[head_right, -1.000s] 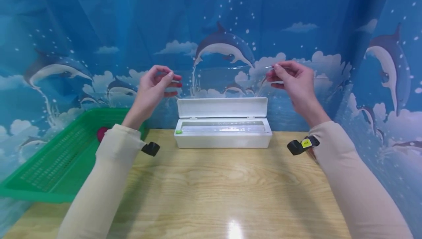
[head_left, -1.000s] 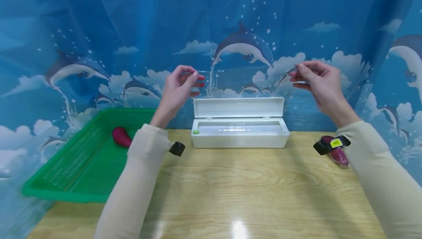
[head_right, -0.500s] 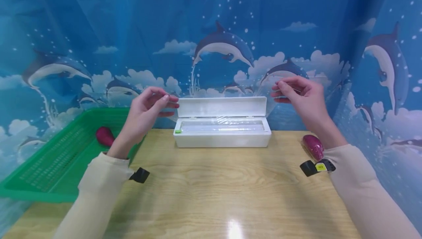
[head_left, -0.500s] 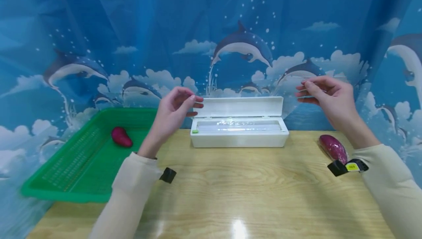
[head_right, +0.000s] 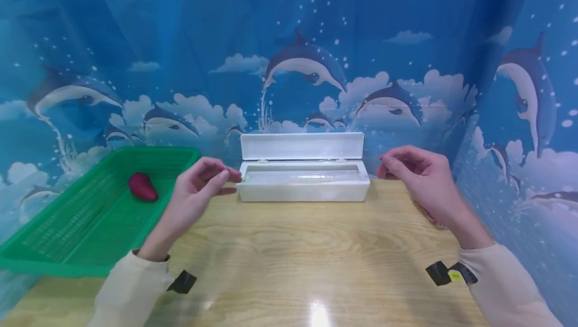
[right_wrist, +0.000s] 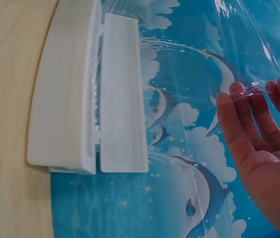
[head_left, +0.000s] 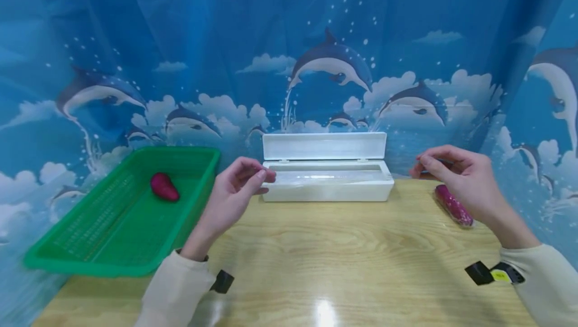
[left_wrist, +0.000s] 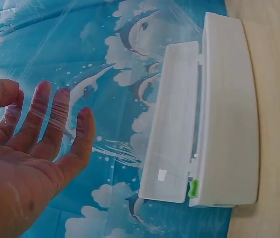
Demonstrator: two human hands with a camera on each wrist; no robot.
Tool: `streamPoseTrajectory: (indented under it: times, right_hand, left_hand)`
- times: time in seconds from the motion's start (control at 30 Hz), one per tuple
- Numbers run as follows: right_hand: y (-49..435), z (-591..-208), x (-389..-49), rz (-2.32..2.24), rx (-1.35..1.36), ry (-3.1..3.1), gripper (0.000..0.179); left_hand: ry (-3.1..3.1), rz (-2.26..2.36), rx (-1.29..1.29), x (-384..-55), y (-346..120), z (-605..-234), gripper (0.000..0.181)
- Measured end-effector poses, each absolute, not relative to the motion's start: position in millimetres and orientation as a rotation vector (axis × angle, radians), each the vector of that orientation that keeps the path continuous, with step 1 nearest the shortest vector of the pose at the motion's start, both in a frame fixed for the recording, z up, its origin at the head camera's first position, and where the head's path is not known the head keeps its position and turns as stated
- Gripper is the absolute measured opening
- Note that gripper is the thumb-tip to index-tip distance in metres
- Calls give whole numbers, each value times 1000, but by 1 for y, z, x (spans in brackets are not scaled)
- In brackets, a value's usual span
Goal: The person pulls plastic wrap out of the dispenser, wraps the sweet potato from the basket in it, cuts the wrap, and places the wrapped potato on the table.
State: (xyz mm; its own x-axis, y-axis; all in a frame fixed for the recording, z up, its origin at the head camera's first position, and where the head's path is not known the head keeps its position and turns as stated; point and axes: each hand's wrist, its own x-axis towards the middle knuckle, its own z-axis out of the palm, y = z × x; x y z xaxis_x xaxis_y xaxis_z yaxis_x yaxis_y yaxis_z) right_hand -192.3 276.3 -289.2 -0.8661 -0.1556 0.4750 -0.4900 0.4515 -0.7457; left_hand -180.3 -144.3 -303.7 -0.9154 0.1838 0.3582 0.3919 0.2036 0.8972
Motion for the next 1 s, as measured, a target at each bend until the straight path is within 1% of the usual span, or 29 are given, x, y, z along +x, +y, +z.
streamPoseTrajectory:
  times: [0.13, 0.3, 0.43, 0.67, 0.73, 0.83, 0.93, 1.0]
  right_hand:
    - [282, -305, -184, 1483, 588, -2385, 18]
    - [288, -328, -177, 1736, 758, -2330, 15]
    - [295, -346, -171, 1847, 878, -2304, 19]
    - [302, -376, -164, 1699, 931, -2500, 25]
    - [303, -384, -163, 1672, 981, -2511, 26]
    - [302, -394, -164, 1696, 1043, -2492, 28]
    - [299, -402, -163, 1709, 961, -2514, 29]
    - [296, -407, -162, 1657, 837, -2570, 32]
  left_hand:
    - [-2337, -1790, -598, -177, -146, -316, 21]
    - [-2397, -1805, -612, -170, -149, -330, 16]
    - [-2427, -1854, -630, -165, -150, -342, 20]
    - [-2531, -1805, -644, -162, -151, -362, 37]
    - [-2568, -1753, -664, -162, -152, -367, 37]
    - [-2580, -1679, -719, -160, -152, -375, 31]
    - [-2555, -1580, -805, -157, -152, -383, 23]
    - [-2524, -1501, -882, -155, -152, -388, 21]
